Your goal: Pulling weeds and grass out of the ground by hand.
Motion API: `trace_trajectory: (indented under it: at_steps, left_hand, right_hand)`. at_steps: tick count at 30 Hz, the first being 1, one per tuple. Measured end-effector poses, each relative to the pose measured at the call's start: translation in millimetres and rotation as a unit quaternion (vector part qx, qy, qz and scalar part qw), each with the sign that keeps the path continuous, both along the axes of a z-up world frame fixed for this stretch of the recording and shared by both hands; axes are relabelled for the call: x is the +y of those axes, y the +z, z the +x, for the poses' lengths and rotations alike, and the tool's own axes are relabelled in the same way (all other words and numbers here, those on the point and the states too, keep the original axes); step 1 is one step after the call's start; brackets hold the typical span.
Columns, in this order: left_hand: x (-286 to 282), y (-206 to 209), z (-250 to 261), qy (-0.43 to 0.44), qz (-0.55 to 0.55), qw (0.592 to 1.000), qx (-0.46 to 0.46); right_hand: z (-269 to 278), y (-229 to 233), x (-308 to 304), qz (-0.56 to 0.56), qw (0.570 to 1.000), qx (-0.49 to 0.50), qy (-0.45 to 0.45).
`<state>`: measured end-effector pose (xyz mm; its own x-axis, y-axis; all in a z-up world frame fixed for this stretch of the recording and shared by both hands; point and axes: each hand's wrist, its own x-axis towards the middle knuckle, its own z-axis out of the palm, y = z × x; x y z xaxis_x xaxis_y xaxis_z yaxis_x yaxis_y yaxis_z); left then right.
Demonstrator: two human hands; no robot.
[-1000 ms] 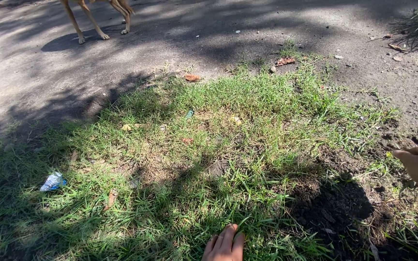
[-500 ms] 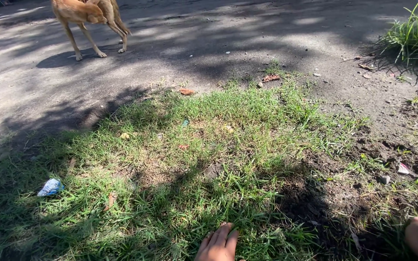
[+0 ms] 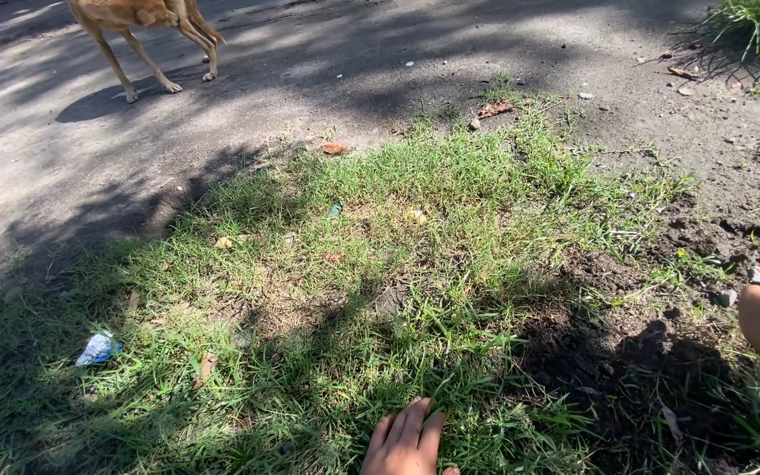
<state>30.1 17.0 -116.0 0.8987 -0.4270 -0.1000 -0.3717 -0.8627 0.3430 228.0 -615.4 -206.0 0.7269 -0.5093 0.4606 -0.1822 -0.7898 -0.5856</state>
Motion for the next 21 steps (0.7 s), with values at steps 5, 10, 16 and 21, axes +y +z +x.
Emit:
trace_trajectory:
  at_steps: [5, 10, 16, 21]
  left_hand:
    - [6, -67, 3, 0.034, -0.03, 0.997, -0.07]
    - [7, -110, 9, 0.091, -0.07, 0.986, -0.123]
    - [13, -216, 25, 0.198, -0.225, 0.954, -0.016]
    - [11, -167, 18, 0.139, -0.149, 0.977, -0.064]
  right_hand:
    - [68, 64, 96, 0.03, 0.993, 0.111, 0.002]
    - [168, 79, 127, -0.074, 0.937, 0.342, 0.003]
    - [264, 37, 118, -0.112, 0.9, 0.421, 0.012]
    - [295, 32, 129, -0.095, 0.908, 0.406, 0.035]
